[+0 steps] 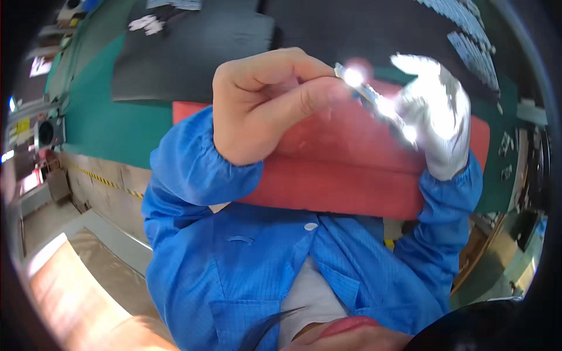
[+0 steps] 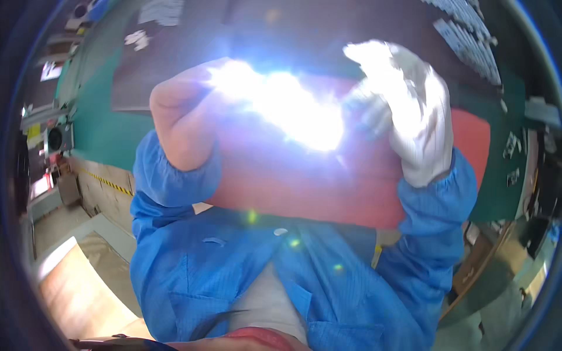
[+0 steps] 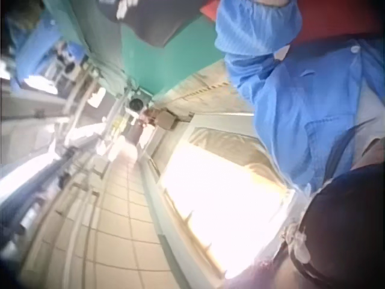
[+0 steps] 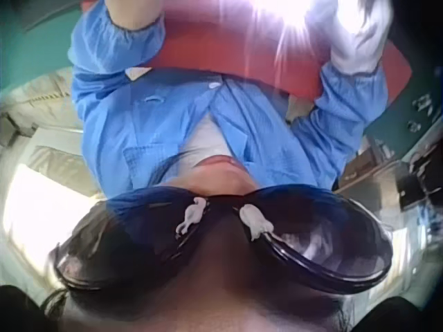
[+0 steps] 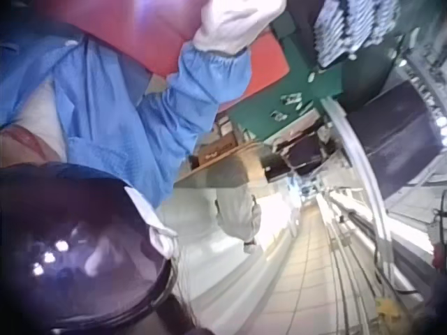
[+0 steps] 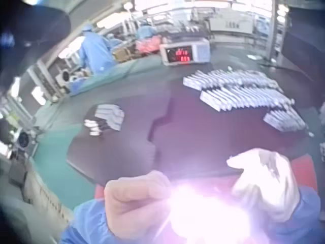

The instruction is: Testing the functionality of LED circuit boards by connecting them to a power source and observing the light output.

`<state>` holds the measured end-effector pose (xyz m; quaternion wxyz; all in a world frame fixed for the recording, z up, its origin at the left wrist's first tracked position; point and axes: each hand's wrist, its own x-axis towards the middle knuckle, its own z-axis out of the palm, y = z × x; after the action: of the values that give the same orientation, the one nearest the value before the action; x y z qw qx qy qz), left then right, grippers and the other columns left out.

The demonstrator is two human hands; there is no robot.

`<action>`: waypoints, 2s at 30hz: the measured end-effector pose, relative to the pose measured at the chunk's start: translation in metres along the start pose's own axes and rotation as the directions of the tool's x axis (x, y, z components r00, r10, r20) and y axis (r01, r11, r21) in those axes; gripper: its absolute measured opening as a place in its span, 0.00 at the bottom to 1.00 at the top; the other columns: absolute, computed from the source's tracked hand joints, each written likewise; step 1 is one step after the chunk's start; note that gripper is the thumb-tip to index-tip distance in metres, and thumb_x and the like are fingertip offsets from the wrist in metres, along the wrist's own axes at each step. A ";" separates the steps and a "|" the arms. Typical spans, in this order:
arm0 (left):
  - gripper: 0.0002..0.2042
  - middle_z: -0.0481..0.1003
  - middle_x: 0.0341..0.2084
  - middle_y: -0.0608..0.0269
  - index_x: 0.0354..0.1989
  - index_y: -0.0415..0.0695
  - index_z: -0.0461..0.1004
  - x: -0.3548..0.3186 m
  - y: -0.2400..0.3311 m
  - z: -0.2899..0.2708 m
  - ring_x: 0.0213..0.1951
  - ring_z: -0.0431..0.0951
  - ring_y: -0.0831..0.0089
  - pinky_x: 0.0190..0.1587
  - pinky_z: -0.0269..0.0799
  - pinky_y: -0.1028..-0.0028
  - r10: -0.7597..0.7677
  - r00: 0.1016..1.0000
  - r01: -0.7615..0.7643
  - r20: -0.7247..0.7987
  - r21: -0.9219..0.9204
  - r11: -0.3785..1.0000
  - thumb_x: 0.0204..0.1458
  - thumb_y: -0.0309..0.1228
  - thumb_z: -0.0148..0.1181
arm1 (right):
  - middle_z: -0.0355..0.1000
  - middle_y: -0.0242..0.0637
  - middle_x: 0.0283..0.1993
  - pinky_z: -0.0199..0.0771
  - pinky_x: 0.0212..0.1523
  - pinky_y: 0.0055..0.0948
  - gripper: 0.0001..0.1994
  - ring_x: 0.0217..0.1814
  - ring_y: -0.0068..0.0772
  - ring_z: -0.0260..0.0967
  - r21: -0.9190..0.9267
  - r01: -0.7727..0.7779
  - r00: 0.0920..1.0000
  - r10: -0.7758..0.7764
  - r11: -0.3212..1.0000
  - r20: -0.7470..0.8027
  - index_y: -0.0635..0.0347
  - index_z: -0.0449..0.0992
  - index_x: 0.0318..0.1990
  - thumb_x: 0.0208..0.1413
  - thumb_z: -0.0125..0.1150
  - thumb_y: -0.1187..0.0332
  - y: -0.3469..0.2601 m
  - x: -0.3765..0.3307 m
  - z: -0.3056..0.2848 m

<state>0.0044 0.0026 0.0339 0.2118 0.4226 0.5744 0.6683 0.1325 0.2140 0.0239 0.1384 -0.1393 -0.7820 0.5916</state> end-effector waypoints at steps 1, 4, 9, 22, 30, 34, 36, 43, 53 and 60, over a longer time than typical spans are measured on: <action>0.04 0.76 0.26 0.60 0.32 0.32 0.77 -0.003 0.010 -0.004 0.27 0.74 0.77 0.31 0.68 0.80 0.008 1.000 -0.009 -0.003 -0.037 0.999 0.48 0.19 0.61 | 0.72 0.37 0.23 0.64 0.20 0.18 0.21 0.18 0.21 0.66 -0.048 -0.025 1.000 0.025 0.999 0.001 0.63 0.73 0.46 0.57 0.51 0.54 -0.002 0.000 0.002; 0.04 0.76 0.24 0.62 0.32 0.33 0.77 -0.004 0.024 -0.023 0.27 0.73 0.80 0.30 0.67 0.82 0.078 0.995 -0.068 -0.054 0.174 0.982 0.50 0.21 0.60 | 0.71 0.35 0.22 0.63 0.18 0.17 0.21 0.17 0.20 0.65 0.125 -0.175 0.984 0.178 0.977 -0.013 0.62 0.74 0.45 0.55 0.52 0.52 -0.009 -0.001 0.008; 0.06 0.77 0.26 0.62 0.35 0.34 0.78 0.011 -0.014 -0.083 0.29 0.75 0.78 0.34 0.70 0.79 0.053 0.936 0.035 -0.348 0.241 0.970 0.51 0.22 0.57 | 0.69 0.32 0.21 0.64 0.14 0.14 0.21 0.15 0.15 0.62 0.121 -0.282 0.958 0.286 0.952 -0.024 0.65 0.73 0.44 0.57 0.51 0.53 -0.019 0.000 0.018; 0.07 0.77 0.33 0.60 0.36 0.46 0.79 0.015 -0.066 -0.158 0.37 0.77 0.66 0.40 0.72 0.71 0.537 0.838 0.010 -0.100 0.986 0.168 0.48 0.24 0.61 | 0.73 0.37 0.40 0.74 0.36 0.24 0.18 0.40 0.27 0.72 0.219 -0.178 0.984 0.170 0.959 0.058 0.65 0.72 0.46 0.50 0.64 0.64 0.002 -0.018 0.000; 0.11 0.76 0.32 0.60 0.42 0.42 0.77 0.010 -0.056 -0.134 0.34 0.76 0.68 0.40 0.71 0.72 0.557 0.827 -0.065 -0.078 0.970 0.232 0.49 0.21 0.59 | 0.63 0.48 0.59 0.58 0.61 0.40 0.37 0.62 0.49 0.58 -0.933 -0.160 0.814 -0.492 0.323 -0.310 0.55 0.67 0.55 0.38 0.67 0.44 0.034 0.017 -0.104; 0.11 0.75 0.31 0.59 0.42 0.42 0.77 0.011 -0.057 -0.129 0.34 0.76 0.67 0.40 0.71 0.72 0.524 0.849 -0.110 -0.071 0.946 0.306 0.49 0.21 0.58 | 0.57 0.54 0.63 0.52 0.64 0.44 0.43 0.66 0.56 0.51 -0.922 -0.367 0.867 -0.314 0.120 -0.387 0.51 0.63 0.59 0.38 0.59 0.32 0.048 0.044 -0.134; 0.11 0.75 0.30 0.59 0.42 0.42 0.77 0.011 -0.056 -0.128 0.34 0.76 0.67 0.40 0.71 0.72 0.517 0.853 -0.094 -0.075 0.951 0.294 0.49 0.21 0.58 | 0.59 0.55 0.61 0.57 0.62 0.45 0.43 0.64 0.56 0.55 -0.930 -0.347 0.866 -0.340 0.121 -0.367 0.49 0.63 0.59 0.38 0.58 0.33 0.048 0.051 -0.133; 0.12 0.74 0.29 0.58 0.41 0.42 0.77 0.011 -0.059 -0.125 0.33 0.75 0.63 0.38 0.71 0.70 0.497 0.864 -0.101 -0.084 0.937 0.335 0.48 0.20 0.58 | 0.68 0.51 0.44 0.72 0.44 0.41 0.31 0.45 0.50 0.69 -0.918 -0.232 0.903 -0.280 0.322 -0.326 0.50 0.72 0.50 0.41 0.63 0.41 0.028 0.039 -0.067; 0.12 0.75 0.30 0.58 0.41 0.44 0.77 0.012 -0.034 -0.101 0.34 0.76 0.64 0.38 0.71 0.71 0.381 0.903 -0.069 -0.198 0.809 0.584 0.46 0.22 0.60 | 0.69 0.44 0.45 0.72 0.43 0.38 0.33 0.46 0.42 0.68 -0.918 0.224 0.872 -0.488 0.326 0.039 0.52 0.72 0.48 0.36 0.66 0.41 0.013 0.046 0.007; 0.13 0.74 0.36 0.57 0.42 0.44 0.76 0.025 -0.004 -0.041 0.37 0.75 0.59 0.39 0.71 0.70 0.233 0.956 -0.277 0.180 0.818 0.505 0.45 0.24 0.62 | 0.68 0.44 0.47 0.68 0.47 0.36 0.35 0.49 0.43 0.66 -0.942 0.255 0.838 -0.536 0.218 0.103 0.57 0.70 0.51 0.40 0.62 0.40 0.024 0.042 0.001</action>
<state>-0.0437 -0.0012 0.0385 -0.1022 0.5671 0.7487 0.3277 0.0946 0.2351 0.0026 0.2754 -0.0584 -0.9586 -0.0426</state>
